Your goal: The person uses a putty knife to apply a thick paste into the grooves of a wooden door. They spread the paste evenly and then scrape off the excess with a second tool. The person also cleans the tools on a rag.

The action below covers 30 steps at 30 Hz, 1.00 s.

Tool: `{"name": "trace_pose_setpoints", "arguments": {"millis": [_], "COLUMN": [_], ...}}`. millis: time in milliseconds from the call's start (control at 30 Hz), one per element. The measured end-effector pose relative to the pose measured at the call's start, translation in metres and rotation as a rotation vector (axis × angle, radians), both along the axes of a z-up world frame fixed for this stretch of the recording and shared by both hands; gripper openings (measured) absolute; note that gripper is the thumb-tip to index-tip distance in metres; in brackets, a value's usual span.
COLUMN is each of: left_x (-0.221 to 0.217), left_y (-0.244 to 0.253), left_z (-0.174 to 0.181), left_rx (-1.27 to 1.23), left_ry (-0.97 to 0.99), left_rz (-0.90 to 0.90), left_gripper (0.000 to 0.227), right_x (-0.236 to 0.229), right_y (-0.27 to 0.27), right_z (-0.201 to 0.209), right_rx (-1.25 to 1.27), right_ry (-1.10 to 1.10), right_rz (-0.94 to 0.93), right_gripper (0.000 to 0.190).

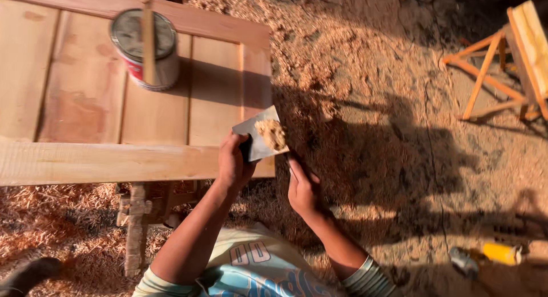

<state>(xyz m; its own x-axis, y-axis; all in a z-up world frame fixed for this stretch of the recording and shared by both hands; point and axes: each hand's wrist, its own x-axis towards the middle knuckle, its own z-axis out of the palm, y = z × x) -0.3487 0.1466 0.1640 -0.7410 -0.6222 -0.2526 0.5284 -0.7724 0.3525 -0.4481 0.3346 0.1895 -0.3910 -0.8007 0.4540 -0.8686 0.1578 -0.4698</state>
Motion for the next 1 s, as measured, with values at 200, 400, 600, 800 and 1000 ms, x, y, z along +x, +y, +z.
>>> {"name": "trace_pose_setpoints", "arguments": {"millis": [200, 400, 600, 800, 1000], "left_x": [-0.082, -0.144, -0.186, -0.248, -0.331], "left_y": [0.071, 0.103, 0.112, 0.119, 0.066], "left_z": [-0.002, 0.015, -0.018, -0.071, -0.095], "left_rx": [-0.279, -0.342, -0.209, -0.124, 0.087], "left_ry": [-0.206, -0.194, -0.343, -0.275, -0.381], "left_rz": [-0.105, -0.316, -0.596, -0.513, -0.381], "left_gripper": [0.036, 0.032, 0.034, 0.026, 0.028], "right_x": [-0.074, -0.144, -0.137, -0.159, -0.271], "right_y": [0.17, 0.296, 0.334, 0.322, 0.267], "right_z": [-0.085, -0.125, -0.138, -0.135, -0.114], "right_rx": [0.402, 0.022, -0.74, -0.983, -0.808], "right_ry": [-0.485, -0.804, -1.287, -1.459, -1.466], "right_rz": [-0.585, -1.067, -1.073, -1.047, -0.947], "right_gripper": [0.016, 0.032, 0.026, 0.018, 0.023]}}
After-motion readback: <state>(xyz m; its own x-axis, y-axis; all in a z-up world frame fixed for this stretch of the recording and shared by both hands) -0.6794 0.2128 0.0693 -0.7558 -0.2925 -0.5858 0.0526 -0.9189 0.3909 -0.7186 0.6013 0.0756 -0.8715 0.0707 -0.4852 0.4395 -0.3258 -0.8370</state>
